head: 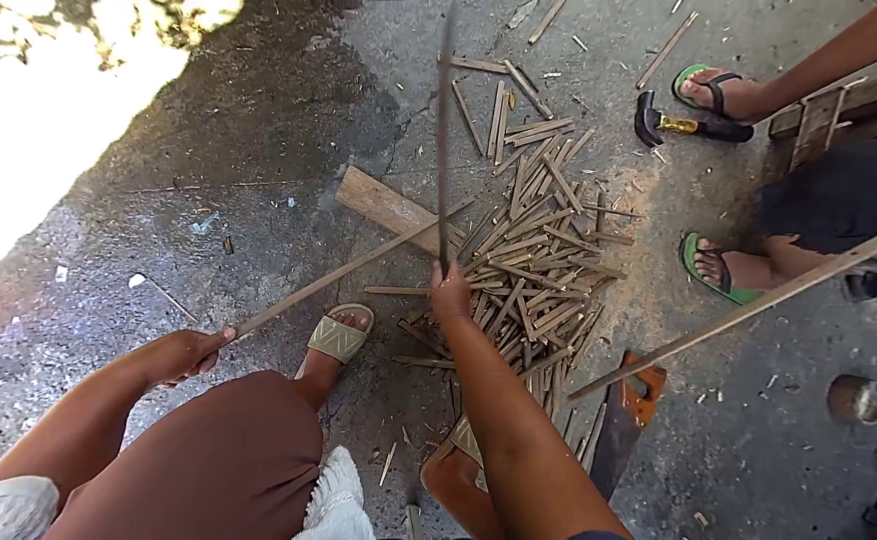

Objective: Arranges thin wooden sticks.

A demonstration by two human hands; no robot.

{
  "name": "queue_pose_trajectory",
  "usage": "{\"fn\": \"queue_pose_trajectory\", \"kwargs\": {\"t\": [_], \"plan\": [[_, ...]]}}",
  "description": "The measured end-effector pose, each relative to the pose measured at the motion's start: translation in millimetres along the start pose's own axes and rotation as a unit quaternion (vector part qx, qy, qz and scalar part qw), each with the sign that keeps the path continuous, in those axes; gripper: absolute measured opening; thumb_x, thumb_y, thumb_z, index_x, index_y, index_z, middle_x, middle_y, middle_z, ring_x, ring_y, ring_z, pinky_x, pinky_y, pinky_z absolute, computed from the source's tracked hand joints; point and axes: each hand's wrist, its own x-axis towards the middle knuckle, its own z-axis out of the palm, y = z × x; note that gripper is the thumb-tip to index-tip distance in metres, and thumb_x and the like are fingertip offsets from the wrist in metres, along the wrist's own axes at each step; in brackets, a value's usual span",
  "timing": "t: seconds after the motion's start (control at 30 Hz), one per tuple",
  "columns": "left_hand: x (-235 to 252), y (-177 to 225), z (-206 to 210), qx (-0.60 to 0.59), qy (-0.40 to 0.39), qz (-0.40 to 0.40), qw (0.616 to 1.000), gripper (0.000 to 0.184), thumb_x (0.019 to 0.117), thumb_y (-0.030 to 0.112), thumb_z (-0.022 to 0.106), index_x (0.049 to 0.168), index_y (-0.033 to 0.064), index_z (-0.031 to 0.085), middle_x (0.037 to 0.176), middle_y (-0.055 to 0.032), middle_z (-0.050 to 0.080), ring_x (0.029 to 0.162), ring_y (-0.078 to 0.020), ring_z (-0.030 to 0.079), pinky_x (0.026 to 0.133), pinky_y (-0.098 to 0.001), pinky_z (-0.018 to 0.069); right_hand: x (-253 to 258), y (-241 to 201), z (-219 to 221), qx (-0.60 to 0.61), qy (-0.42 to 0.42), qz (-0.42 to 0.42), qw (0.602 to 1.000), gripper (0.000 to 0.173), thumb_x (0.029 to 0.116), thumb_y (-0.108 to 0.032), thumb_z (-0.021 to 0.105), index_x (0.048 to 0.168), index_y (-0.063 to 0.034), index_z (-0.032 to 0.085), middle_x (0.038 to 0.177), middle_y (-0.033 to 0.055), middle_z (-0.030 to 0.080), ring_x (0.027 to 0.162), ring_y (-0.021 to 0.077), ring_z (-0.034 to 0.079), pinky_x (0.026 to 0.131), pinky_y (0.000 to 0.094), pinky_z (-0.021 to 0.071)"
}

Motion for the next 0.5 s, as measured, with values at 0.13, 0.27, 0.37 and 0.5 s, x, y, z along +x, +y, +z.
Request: {"fn": "queue_pose_trajectory", "kwargs": {"t": [0.13,0.27,0.37,0.5], "plan": [[-9,7,0,0.042,0.028,0.023,0.998,0.064,0.1099,0.054,0.031,0.076,0.0060,0.056,0.061,-0.0004,0.044,0.051,-0.0121,0.040,0.054,-0.0309,0.0369,11,-3,5,-0.072,-0.153,0.080,0.982,0.050,0.1128,-0.040,0.037,0.138,-0.0007,0.056,0.119,0.0276,0.069,0.114,0.0445,0.068,0.094,0.0634,0.0522],[-4,5,1,0.020,0.017,0.013,1.000,0.063,0.1101,0.054,0.030,0.074,0.0082,0.054,0.057,0.0010,0.043,0.047,-0.0110,0.039,0.050,-0.0282,0.0362,10,-26,-21,-0.034,-0.086,0.047,0.995,0.050,0.1122,-0.040,0.040,0.128,0.0020,0.061,0.107,0.0280,0.071,0.103,0.0450,0.070,0.088,0.0631,0.0532],[-1,0,4,-0.008,0.001,-0.002,1.000,0.061,0.1096,0.055,0.031,0.073,0.0108,0.053,0.056,0.0022,0.042,0.045,-0.0093,0.038,0.048,-0.0257,0.0345,0,-20,-8,0.056,0.054,-0.026,0.997,0.045,0.1111,-0.034,0.046,0.123,0.0063,0.061,0.092,0.0266,0.069,0.087,0.0437,0.070,0.078,0.0608,0.0544],[-4,4,5,-0.001,-0.001,0.001,1.000,0.062,0.1094,0.055,0.031,0.072,0.0103,0.052,0.055,0.0021,0.042,0.044,-0.0096,0.038,0.047,-0.0260,0.0353,3,-2,15,-0.041,-0.105,0.072,0.991,0.049,0.1125,-0.039,0.038,0.139,-0.0016,0.056,0.115,0.0269,0.070,0.110,0.0435,0.069,0.094,0.0624,0.0532]]}}
